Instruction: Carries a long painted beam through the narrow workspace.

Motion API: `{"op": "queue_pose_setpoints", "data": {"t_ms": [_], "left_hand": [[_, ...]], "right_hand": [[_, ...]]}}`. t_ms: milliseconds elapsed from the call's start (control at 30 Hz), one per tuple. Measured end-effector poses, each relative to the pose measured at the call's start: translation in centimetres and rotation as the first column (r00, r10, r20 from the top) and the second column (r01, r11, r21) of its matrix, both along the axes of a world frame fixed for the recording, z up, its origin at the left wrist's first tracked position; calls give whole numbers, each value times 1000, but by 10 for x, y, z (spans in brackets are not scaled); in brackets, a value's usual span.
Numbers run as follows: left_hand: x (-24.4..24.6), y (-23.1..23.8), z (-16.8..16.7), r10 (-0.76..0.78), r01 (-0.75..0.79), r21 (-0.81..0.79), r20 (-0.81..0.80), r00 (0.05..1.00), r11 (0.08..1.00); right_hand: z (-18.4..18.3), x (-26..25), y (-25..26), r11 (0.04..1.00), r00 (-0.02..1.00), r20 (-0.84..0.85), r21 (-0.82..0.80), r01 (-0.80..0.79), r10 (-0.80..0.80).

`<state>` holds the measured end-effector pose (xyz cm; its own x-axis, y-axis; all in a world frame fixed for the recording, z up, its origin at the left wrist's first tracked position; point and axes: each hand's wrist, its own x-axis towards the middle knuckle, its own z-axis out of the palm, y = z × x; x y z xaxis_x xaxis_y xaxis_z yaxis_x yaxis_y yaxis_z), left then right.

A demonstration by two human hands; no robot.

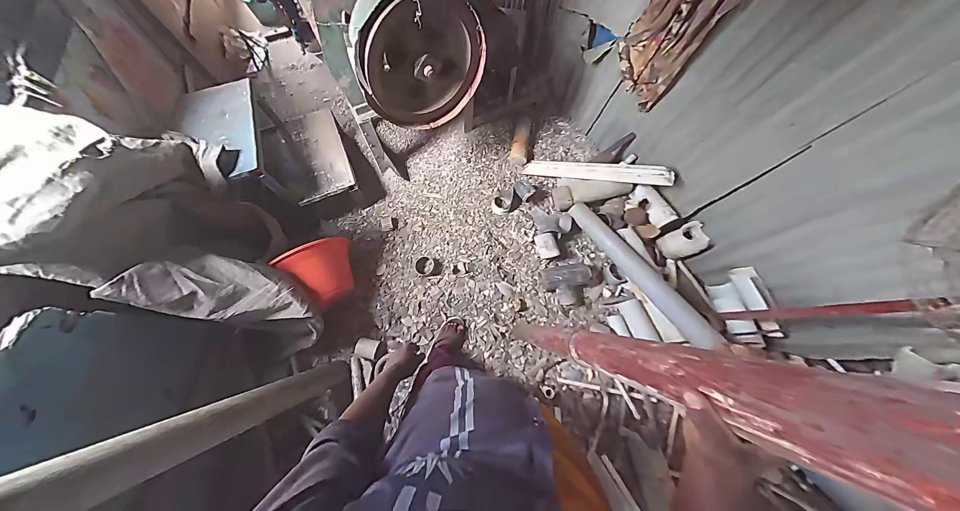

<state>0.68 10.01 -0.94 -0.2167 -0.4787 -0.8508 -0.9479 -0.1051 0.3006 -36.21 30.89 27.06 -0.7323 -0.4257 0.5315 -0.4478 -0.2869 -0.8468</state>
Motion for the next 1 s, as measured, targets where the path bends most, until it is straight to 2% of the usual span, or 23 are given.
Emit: {"op": "queue_pose_setpoints", "data": {"t_ms": [67, 233, 367, 500, 633, 700, 867, 1000], "left_hand": [[0, -4, 1, -13, 13, 1, 3, 1000, 1000], [-3, -10, 10, -25, 25, -14, 17, 1000, 1000], [-6, -13, 7, -37, 37, -10, 24, 999, 999], [-9, -16, 3, -47, 47, -15, 19, 999, 999], [-12, -15, 2, -58, 58, -24, 24, 998, 998], [-12, -14, 4, -56, 57, -27, 23, 998, 998], [-12, -11, 2, -67, 67, -23, 7, 998, 998], [-11, -6, 4, -49, 49, -14, 10, 999, 999]], "right_hand": [[8, 13, -9, 998, 997, 48, -39, 58, -56], [2, 5, -4, 998, 999, -25, -55, -26, 24], [9, 12, -5, 999, 1000, 15, -38, 12, -12], [-7, -3, -7, 995, 998, -24, -89, -54, 52], [-9, -7, 8, 999, 1000, 3, 36, -22, 22], [-9, -9, 9, 998, 1000, 4, 47, -31, 31], [11, 10, -13, 998, 999, 44, -61, 23, -20], [-3, -3, -7, 997, 1000, 6, -77, -26, 27]]}}
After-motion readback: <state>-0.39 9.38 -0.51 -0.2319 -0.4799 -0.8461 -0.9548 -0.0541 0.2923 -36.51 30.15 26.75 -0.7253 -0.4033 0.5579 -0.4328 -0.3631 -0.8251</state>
